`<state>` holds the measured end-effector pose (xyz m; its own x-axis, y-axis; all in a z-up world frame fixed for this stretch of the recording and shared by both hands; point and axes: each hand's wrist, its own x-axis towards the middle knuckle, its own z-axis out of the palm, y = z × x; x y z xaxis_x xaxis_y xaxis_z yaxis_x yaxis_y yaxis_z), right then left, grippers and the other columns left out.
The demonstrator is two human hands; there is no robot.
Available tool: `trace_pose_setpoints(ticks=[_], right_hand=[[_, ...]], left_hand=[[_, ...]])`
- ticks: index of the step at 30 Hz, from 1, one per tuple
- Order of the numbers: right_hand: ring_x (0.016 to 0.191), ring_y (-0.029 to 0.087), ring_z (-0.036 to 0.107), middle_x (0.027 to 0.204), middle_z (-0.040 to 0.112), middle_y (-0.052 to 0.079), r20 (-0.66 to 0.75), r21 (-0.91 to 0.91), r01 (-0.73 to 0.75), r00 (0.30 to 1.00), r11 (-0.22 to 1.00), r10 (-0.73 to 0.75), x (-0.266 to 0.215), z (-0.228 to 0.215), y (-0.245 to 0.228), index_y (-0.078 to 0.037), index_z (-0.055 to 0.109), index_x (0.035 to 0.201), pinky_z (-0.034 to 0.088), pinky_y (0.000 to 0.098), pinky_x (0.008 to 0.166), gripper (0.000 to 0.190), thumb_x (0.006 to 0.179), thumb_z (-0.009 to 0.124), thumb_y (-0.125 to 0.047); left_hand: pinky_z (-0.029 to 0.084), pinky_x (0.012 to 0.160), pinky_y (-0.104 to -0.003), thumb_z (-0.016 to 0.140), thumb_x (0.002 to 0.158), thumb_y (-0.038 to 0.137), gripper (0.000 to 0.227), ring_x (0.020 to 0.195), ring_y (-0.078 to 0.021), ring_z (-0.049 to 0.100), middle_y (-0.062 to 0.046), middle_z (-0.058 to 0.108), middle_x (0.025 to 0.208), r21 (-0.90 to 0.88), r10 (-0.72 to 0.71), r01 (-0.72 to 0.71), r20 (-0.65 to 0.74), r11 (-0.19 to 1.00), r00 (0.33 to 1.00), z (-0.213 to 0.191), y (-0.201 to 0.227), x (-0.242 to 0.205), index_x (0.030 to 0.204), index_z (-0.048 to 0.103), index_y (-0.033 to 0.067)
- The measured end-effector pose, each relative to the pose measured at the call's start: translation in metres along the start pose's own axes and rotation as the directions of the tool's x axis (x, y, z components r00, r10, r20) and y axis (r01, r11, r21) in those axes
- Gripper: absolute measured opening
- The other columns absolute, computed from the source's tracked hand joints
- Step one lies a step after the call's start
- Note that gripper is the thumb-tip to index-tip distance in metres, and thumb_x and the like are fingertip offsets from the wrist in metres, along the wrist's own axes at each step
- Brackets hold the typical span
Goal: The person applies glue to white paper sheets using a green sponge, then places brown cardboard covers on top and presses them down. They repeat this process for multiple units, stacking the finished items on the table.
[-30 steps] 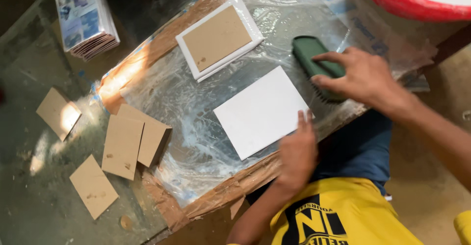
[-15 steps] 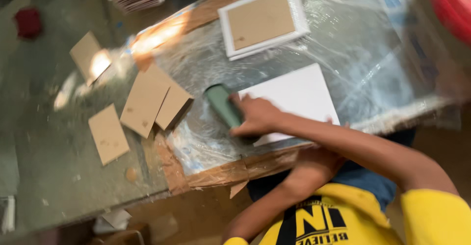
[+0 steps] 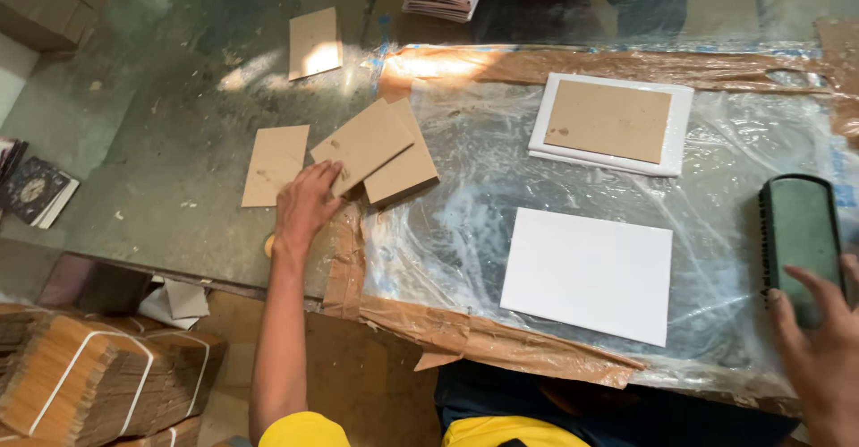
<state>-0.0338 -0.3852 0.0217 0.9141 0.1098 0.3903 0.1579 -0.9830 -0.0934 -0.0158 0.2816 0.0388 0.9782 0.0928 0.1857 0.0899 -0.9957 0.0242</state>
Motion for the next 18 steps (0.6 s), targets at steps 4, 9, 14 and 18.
trace_pose_setpoints(ticks=[4,9,14,18], right_hand=[[0.119,0.025,0.07,0.132,0.07,0.015,-0.023,0.276,-0.007,1.0,0.961,0.014,-0.009,-0.01,-0.034,-0.008,0.068,0.125,0.058,0.0352,0.1,0.022,0.105,0.069,-0.019],[0.106,0.024,0.072,0.122,0.073,0.016,0.472,0.845,-0.496,0.868,0.199,0.156,-0.022,-0.022,-0.094,-0.004,0.061,0.141,0.059,0.0334,0.089,0.047,0.099,0.063,-0.024],[0.093,0.019,0.072,0.118,0.073,0.015,0.82,0.542,-0.783,0.572,-0.304,-0.011,-0.03,0.0,-0.096,0.0,0.043,0.156,0.061,0.0329,0.078,0.06,0.106,0.051,-0.032],[0.081,0.016,0.068,0.102,0.069,0.013,0.786,0.617,-0.786,0.614,-0.036,0.074,-0.021,0.005,-0.095,-0.007,0.046,0.156,0.056,0.0293,0.073,0.065,0.094,0.064,-0.007]], left_hand=[[0.059,0.085,-0.038,0.07,0.095,0.006,0.033,0.104,-0.0269,0.074,-0.008,0.076,0.12,-0.029,0.001,-0.01,-0.293,1.0,0.956,-0.013,0.023,0.002,0.128,0.071,0.0128],[0.062,0.085,-0.031,0.052,0.104,0.026,0.044,0.091,-0.0161,0.075,0.0,0.078,0.105,-0.144,-0.27,0.308,0.234,0.94,0.934,-0.032,0.149,-0.023,0.144,0.066,0.0346],[0.059,0.104,-0.039,0.064,0.098,0.004,0.029,0.118,-0.0279,0.071,-0.017,0.072,0.125,-0.124,0.687,-0.786,-0.416,0.605,0.595,-0.021,0.241,-0.073,0.126,0.07,-0.0031],[0.056,0.104,-0.038,0.064,0.095,0.005,0.033,0.119,-0.0254,0.07,-0.013,0.072,0.127,-0.146,0.649,-0.731,-0.369,0.667,0.665,0.0,0.259,-0.081,0.128,0.071,0.001]])
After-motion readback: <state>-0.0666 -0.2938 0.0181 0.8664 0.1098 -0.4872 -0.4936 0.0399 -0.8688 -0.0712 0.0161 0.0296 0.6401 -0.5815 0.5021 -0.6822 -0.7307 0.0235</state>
